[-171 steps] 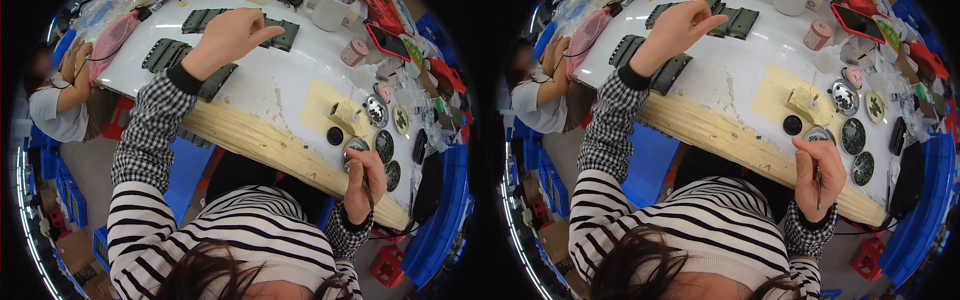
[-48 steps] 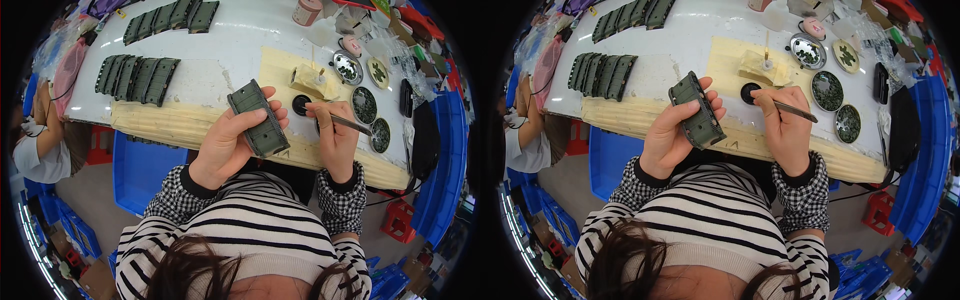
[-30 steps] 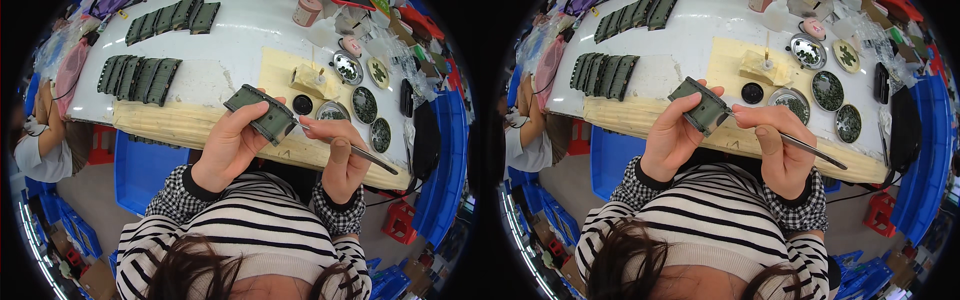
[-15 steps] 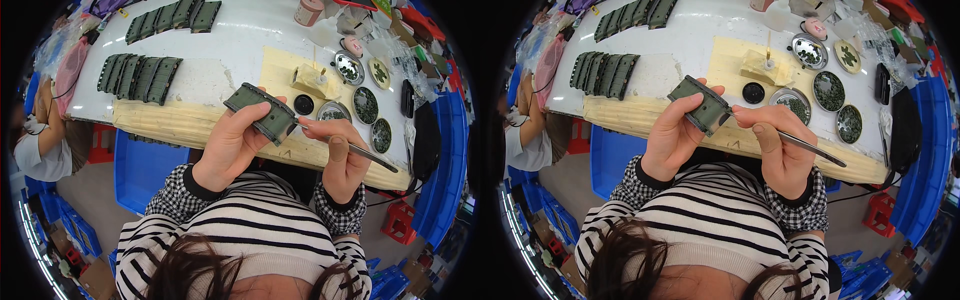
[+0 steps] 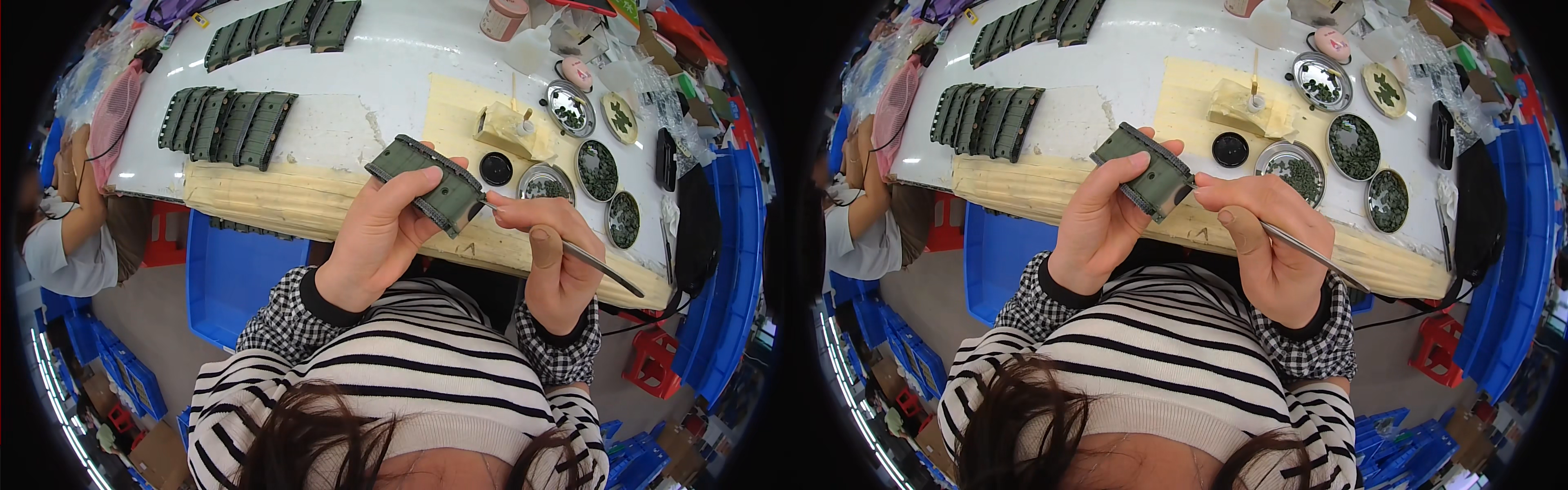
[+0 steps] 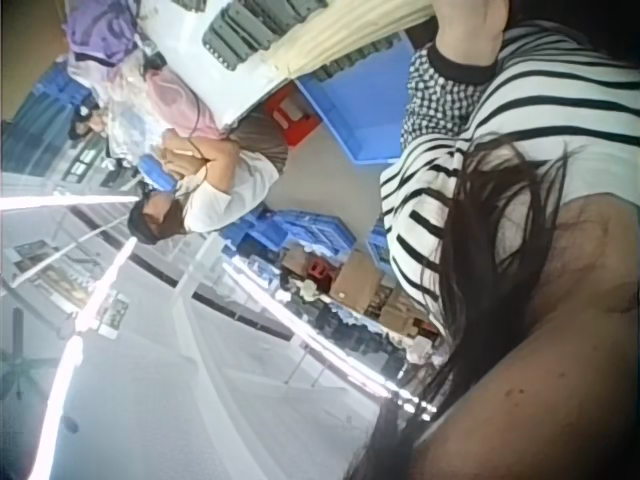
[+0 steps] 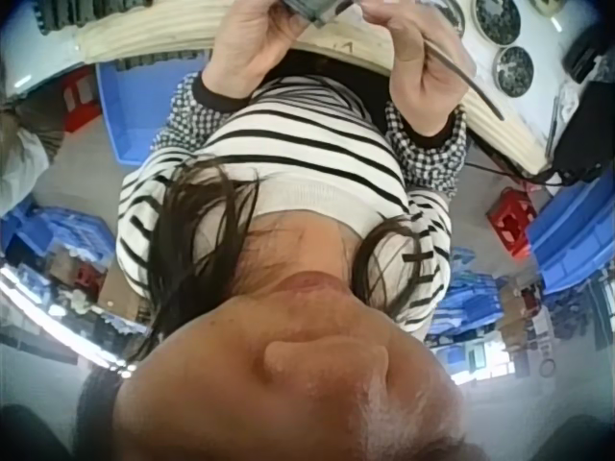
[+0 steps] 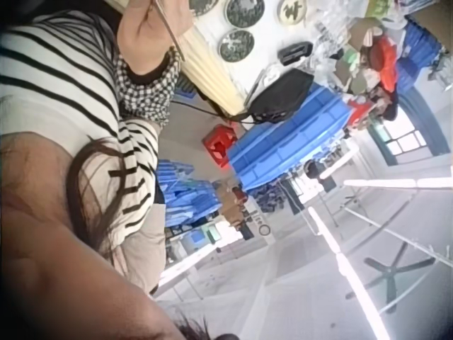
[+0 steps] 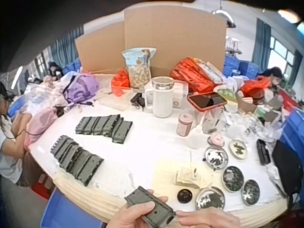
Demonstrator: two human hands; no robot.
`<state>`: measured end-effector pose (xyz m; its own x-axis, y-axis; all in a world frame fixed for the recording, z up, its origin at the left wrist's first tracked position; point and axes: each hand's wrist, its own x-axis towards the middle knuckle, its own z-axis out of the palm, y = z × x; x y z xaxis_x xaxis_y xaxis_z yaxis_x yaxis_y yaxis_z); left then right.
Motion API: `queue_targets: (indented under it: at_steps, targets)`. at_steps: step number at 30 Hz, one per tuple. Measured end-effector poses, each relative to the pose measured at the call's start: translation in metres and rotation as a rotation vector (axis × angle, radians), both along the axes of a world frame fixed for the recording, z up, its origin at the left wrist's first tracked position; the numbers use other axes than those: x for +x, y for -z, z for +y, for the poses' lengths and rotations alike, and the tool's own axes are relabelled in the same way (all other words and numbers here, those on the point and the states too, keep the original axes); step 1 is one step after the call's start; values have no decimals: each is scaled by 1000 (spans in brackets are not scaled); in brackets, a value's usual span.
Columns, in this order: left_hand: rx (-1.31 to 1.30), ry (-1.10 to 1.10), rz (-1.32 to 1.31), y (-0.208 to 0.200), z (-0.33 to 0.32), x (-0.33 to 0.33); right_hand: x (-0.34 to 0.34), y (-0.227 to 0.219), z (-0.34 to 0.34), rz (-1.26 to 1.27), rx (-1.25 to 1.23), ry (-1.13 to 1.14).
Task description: Cleaning and organizing small green plastic toy components at a factory workbench using a handheld scraping tool.
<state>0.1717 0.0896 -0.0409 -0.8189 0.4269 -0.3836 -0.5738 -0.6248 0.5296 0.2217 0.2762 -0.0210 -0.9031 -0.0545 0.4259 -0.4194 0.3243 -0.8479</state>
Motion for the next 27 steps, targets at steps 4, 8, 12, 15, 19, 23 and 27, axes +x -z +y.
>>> queue_targets:
  at_steps: [4, 8, 12, 15, 19, 23, 27]
  targets:
    - [0, -12, -15, 2, 1, 1, 0, -1, -1, 22, 52, -7]
    - [33, -4, -34, 4, -1, 2, 1, -4, 1, 14, 113, -20]
    - [40, 18, -28, 1, -2, 1, 5, -5, -1, 70, 159, -26]
    - [16, 31, 0, -3, -1, 1, 6, -7, 0, 134, 190, -46]
    - [43, 59, 10, -7, -3, 1, 9, -14, 2, 143, 215, -78]
    - [99, 48, -6, -6, -2, 1, 11, -15, 2, 134, 184, -91]
    - [58, 57, 14, -6, -2, 3, 12, -16, 4, 146, 200, -122]
